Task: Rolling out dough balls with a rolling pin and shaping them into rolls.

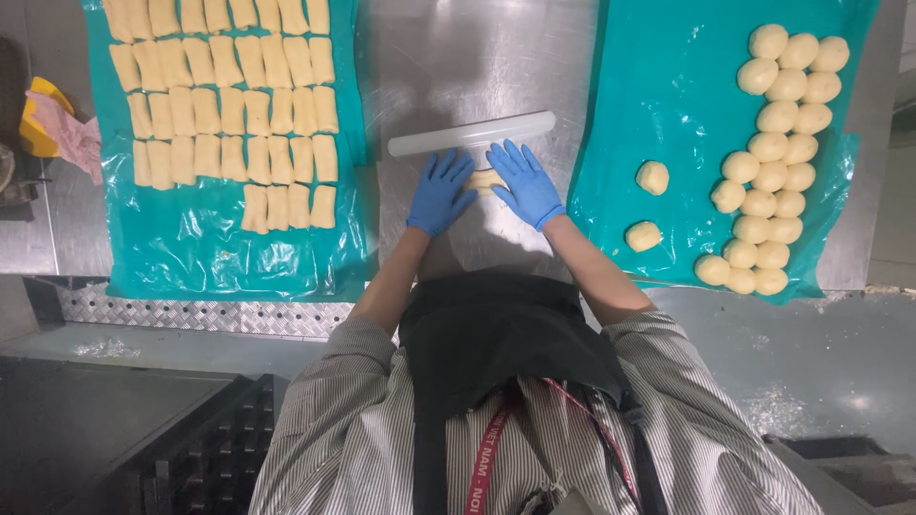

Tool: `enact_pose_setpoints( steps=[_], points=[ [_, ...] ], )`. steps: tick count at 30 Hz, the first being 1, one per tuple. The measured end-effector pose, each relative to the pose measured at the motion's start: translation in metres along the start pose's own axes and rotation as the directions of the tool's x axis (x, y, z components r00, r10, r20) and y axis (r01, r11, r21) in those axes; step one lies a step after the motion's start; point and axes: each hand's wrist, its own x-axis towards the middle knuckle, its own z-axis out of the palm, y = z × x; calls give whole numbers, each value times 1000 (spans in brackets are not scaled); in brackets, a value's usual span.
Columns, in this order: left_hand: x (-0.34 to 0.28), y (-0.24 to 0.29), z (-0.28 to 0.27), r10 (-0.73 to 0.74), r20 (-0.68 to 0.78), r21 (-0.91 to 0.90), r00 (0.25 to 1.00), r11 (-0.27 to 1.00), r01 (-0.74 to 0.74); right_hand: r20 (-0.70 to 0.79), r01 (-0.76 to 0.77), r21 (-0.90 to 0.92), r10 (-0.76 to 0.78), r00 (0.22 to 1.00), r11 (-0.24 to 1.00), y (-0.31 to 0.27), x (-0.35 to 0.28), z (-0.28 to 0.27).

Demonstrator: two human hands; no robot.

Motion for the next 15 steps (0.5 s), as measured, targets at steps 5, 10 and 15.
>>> enact_pose_setpoints(
  steps=[5,10,15],
  points=[
    [-10,-9,16,42,-54,-3,998,999,-42,-69,147,-72,-152,986,987,10,-9,17],
    [-10,-6,15,105,-144,-20,984,994,-109,-187,220,-128,-242,952,967,16,-15,27],
    [-5,5,0,85,-144,-46,986,995,-92,-194,238,-41,-241,951,971,9,-13,22]
  ],
)
